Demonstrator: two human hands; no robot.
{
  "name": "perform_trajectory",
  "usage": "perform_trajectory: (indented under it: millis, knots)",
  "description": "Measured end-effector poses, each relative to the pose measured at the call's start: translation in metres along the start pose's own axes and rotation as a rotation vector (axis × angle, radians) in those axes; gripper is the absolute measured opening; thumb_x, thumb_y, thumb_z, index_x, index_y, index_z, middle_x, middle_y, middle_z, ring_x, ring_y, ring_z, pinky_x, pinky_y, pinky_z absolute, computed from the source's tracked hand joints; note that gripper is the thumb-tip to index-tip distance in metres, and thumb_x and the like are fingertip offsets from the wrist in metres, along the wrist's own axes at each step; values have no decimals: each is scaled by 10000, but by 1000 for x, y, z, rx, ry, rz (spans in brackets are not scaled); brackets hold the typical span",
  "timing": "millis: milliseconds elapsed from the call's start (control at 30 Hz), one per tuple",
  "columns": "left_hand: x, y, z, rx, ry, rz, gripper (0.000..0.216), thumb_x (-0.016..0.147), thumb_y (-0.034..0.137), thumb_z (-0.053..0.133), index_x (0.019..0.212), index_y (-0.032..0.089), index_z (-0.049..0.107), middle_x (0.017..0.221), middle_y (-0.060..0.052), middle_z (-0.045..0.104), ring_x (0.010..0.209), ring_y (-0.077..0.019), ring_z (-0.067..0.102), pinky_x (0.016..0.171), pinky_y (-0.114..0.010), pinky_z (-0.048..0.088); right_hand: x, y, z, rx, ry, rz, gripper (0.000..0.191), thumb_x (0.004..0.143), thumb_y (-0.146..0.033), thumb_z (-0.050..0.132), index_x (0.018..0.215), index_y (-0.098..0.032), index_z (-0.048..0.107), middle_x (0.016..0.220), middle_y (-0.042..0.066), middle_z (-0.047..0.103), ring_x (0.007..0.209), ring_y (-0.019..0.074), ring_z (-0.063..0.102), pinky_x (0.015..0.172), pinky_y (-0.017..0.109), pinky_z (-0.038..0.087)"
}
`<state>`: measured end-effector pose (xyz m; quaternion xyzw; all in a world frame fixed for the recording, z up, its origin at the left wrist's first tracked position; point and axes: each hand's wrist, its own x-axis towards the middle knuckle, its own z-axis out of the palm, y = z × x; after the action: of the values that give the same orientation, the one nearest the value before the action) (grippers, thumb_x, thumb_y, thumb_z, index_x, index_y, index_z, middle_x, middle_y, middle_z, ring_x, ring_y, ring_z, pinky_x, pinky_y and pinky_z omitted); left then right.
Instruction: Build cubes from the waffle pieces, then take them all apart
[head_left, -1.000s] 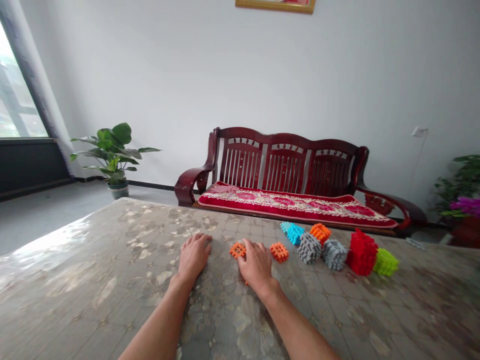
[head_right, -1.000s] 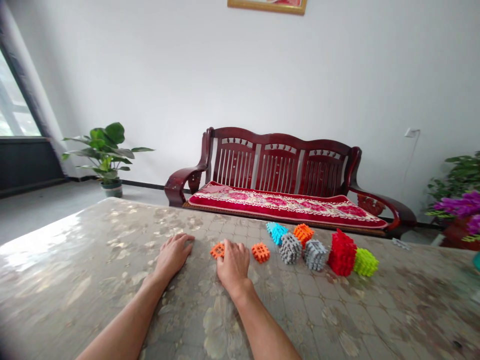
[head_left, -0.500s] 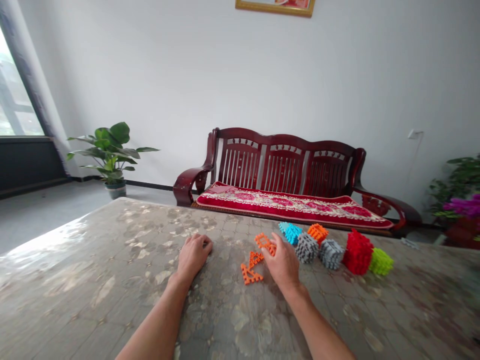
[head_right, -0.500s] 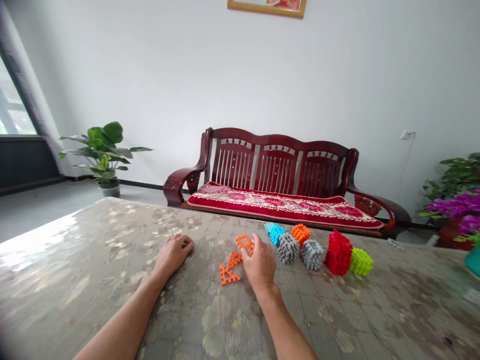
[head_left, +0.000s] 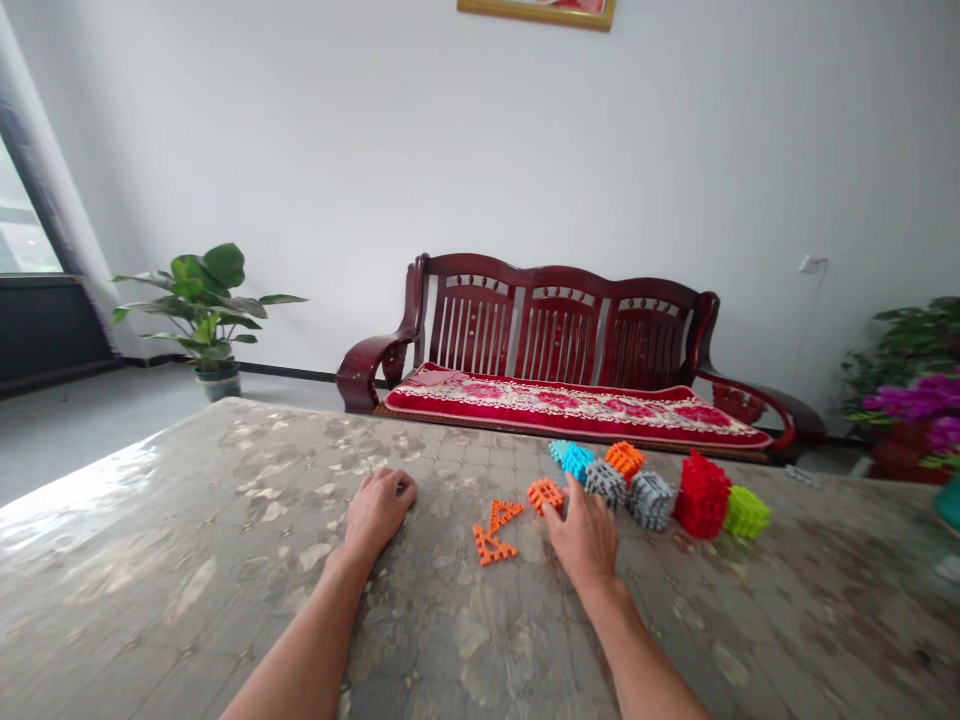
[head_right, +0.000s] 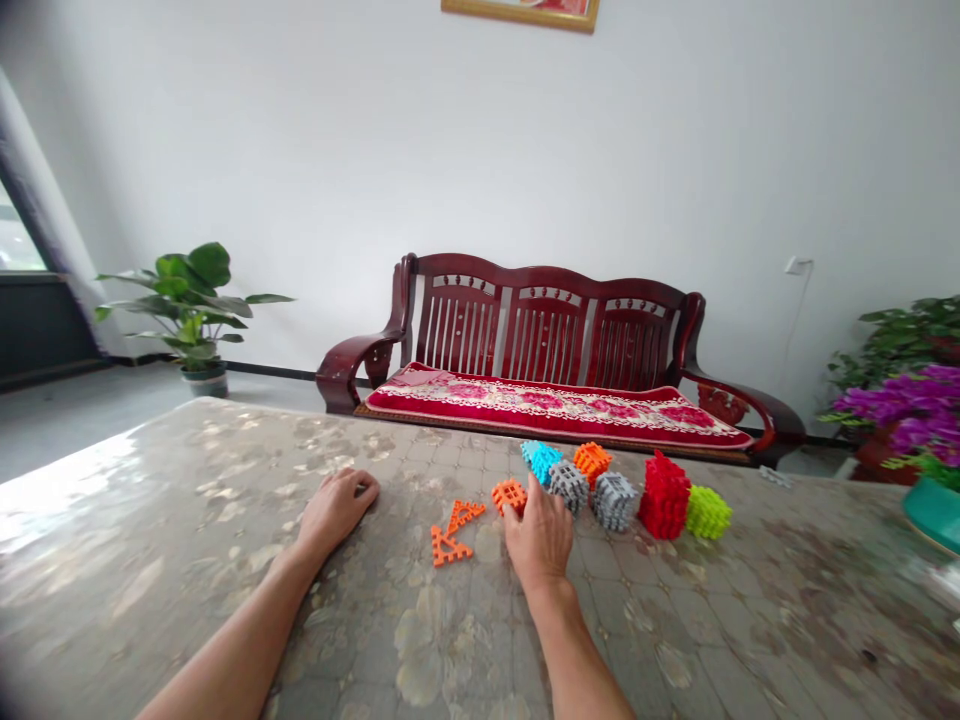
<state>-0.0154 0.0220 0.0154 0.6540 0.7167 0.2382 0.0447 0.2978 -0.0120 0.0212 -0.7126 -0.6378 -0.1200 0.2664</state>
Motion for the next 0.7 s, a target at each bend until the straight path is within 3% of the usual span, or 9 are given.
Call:
perform_trajectory:
  millis: [133, 267, 400, 500, 700]
  knots:
    - [0, 0, 0, -1, -5, -5, 255, 851, 353, 465, 843, 253, 699, 1001, -40, 686, 975, -203, 590, 890, -287, 430, -5, -7, -5, 100, 72, -180, 318, 899, -232, 556, 1203, -199, 644, 1179, 83, 687, 1060, 251, 550, 921, 356, 363]
    - [0, 0, 0, 3, -12, -7, 259, 854, 351, 462, 852, 256, 704, 1009, -40, 690, 988, -217, 591, 888, -300, 434, -10, -21, -5, 171, -29, -365, 297, 925, -158, 504, 1103, -288, 703, 1192, 18, 699, 1133, 222, 534, 948, 350, 346]
    - [0, 0, 0, 6, -6, 5, 258, 858, 348, 463, 863, 256, 704, 1010, -40, 694, 996, -212, 593, 902, -294, 435, -8, -31, 4, 118, -122, -419, 327, 954, -176, 476, 1125, -330, 707, 1270, -11, 673, 1264, 251, 465, 1000, 391, 312]
    - [0, -1, 1, 8, -2, 8, 257, 857, 343, 464, 868, 262, 708, 1002, -37, 692, 997, -208, 595, 908, -290, 436, -5, -35, 7, 98, -178, -441, 334, 960, -175, 466, 1140, -329, 701, 1175, -12, 718, 1279, 258, 454, 1043, 405, 277]
    - [1, -2, 1, -7, -9, 20, 254, 853, 338, 468, 856, 263, 711, 977, -41, 692, 973, -196, 608, 942, -292, 431, -4, -37, 2, 42, -156, -440, 255, 947, -187, 514, 1072, -298, 706, 965, 36, 741, 1072, 237, 546, 964, 384, 331]
